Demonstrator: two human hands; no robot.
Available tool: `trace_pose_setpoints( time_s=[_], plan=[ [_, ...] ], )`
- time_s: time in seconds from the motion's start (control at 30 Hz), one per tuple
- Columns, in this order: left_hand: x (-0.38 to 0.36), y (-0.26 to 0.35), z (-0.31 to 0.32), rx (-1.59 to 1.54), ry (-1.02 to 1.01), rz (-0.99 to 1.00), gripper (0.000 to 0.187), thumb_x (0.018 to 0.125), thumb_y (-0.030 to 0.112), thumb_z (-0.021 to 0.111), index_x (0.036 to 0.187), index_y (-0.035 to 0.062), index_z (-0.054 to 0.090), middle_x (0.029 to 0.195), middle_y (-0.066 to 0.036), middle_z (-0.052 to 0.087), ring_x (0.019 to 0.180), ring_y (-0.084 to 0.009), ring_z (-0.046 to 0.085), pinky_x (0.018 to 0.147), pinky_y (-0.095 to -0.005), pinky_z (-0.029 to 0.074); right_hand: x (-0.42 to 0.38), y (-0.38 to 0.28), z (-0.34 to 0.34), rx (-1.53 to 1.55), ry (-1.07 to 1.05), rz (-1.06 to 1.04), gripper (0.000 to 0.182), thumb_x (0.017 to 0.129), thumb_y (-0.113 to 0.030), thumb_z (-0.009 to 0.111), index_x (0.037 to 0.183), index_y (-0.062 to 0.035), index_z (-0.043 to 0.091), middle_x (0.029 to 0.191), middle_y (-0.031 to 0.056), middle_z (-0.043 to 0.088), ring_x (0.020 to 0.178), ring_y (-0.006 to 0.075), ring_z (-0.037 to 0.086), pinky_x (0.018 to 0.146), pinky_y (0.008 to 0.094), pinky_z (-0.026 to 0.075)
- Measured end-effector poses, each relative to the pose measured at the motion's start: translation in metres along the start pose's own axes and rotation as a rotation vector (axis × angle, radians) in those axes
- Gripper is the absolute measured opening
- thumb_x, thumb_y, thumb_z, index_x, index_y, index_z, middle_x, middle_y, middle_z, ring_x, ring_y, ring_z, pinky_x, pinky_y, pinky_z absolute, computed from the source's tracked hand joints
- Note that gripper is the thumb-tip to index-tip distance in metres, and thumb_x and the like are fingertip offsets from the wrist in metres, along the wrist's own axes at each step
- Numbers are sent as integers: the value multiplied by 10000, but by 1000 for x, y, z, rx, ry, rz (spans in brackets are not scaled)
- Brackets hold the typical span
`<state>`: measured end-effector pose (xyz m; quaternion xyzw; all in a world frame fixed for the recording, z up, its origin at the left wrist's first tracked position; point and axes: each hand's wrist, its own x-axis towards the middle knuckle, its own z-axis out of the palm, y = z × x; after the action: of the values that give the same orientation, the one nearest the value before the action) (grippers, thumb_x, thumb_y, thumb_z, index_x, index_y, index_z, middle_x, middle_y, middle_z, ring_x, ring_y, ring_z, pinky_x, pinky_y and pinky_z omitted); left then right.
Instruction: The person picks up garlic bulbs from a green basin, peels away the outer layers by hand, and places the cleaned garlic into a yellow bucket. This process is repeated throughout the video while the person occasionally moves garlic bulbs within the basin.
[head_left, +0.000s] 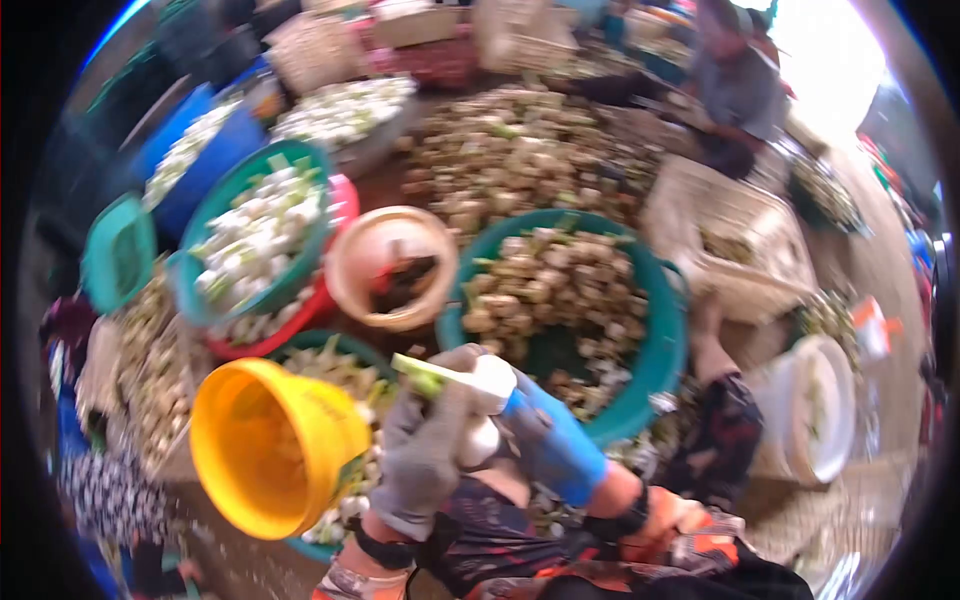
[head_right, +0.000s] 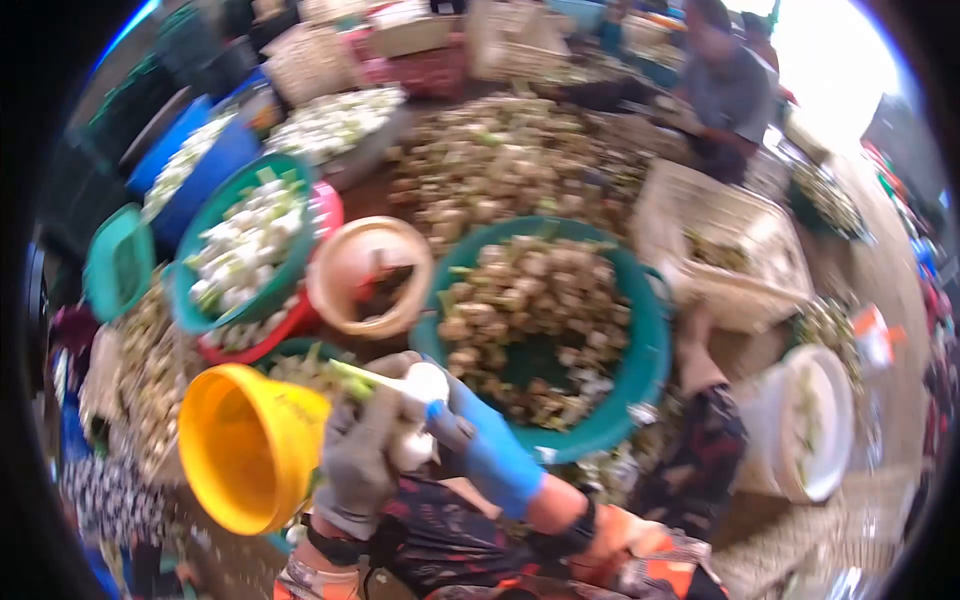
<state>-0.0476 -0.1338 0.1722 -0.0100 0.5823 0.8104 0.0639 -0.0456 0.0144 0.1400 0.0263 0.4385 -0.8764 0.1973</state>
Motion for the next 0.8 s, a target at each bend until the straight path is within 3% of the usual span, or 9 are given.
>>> trace_pose_setpoints(
  time_s=[0.1, 0.2, 0.23, 0.27, 0.33, 0.43, 0.53, 0.6, 0.8],
  plan=[
    [16, -59, 85, 159, -70, -20, 368, 909, 56, 559, 1265, -3, 486, 1173, -93, 537, 1020, -160, 538, 880, -282, 449, -13, 1, -67, 431, 280, -27, 473, 892, -337, 610, 1264, -67, 499, 1147, 53, 587, 1044, 172, 565, 910, 346, 468],
    [35, -84, 161, 423, -504, 246, 416, 878, 169, 595, 1229, -27, 489, 1183, -160, 486, 1095, -260, 497, 959, -344, 391, -69, -30, -163, 291, 535, -344, 457, 909, -374, 515, 1228, -47, 523, 1109, 87, 595, 984, 240, 594, 877, 374, 488],
    [36, -91, 182, 449, -595, 332, 440, 868, 206, 607, 1217, -36, 491, 1186, -183, 469, 1120, -294, 483, 985, -364, 372, -96, -29, -225, 447, 340, -481, 463, 913, -384, 499, 1230, -48, 523, 1094, 85, 596, 960, 239, 599, 821, 356, 509],
    [33, -102, 201, 298, -569, 346, 444, 869, 254, 613, 1206, -21, 524, 1163, -199, 496, 1114, -330, 491, 1000, -403, 360, -156, -33, -315, -315, 743, -597, 366, 948, -279, 492, 1245, -66, 506, 1154, 78, 573, 1011, 234, 585, 830, 374, 522],
    [29, -129, 215, 343, -511, 355, 424, 907, 280, 588, 1198, -24, 541, 1093, -159, 573, 1073, -272, 534, 995, -374, 374, -208, -119, -305, -206, 864, -758, 433, 970, -329, 448, 1293, -43, 484, 1213, 105, 579, 1072, 227, 578, 847, 365, 523],
    [30, -166, 201, -85, -407, -482, 377, 938, 288, 565, 1173, -7, 573, 1013, -83, 629, 1032, -184, 560, 973, -330, 398, -378, -185, -486, -137, 1179, -649, 487, 901, -264, 593, 1314, -25, 492, 1268, 153, 556, 1189, 235, 522, 971, 364, 458],
    [29, -184, 161, -181, -64, -685, 313, 948, 271, 563, 1120, 13, 607, 1007, -15, 636, 995, -109, 560, 923, -285, 425, -355, -190, -475, -1305, 1719, 15, 549, 868, -202, 655, 1332, 21, 463, 1256, 150, 568, 1153, 209, 537, 974, 351, 435],
    [21, -198, 133, -202, 64, -714, 288, 952, 265, 551, 1092, 23, 622, 997, -18, 632, 981, -111, 567, 900, -282, 435, -264, -164, -433, -1509, 1387, -546, 468, 881, -69, 602, 1324, 21, 480, 1160, 93, 621, 1039, 177, 576, 926, 328, 437],
    [22, -236, 84, -292, 236, -746, 290, 963, 249, 488, 1078, 18, 620, 1012, -40, 614, 971, -125, 576, 880, -284, 441, 61, -32, -268, -988, 457, -105, 373, 844, -92, 662, 1207, -42, 593, 1071, 103, 650, 931, 168, 620, 806, 271, 501]
  ],
)
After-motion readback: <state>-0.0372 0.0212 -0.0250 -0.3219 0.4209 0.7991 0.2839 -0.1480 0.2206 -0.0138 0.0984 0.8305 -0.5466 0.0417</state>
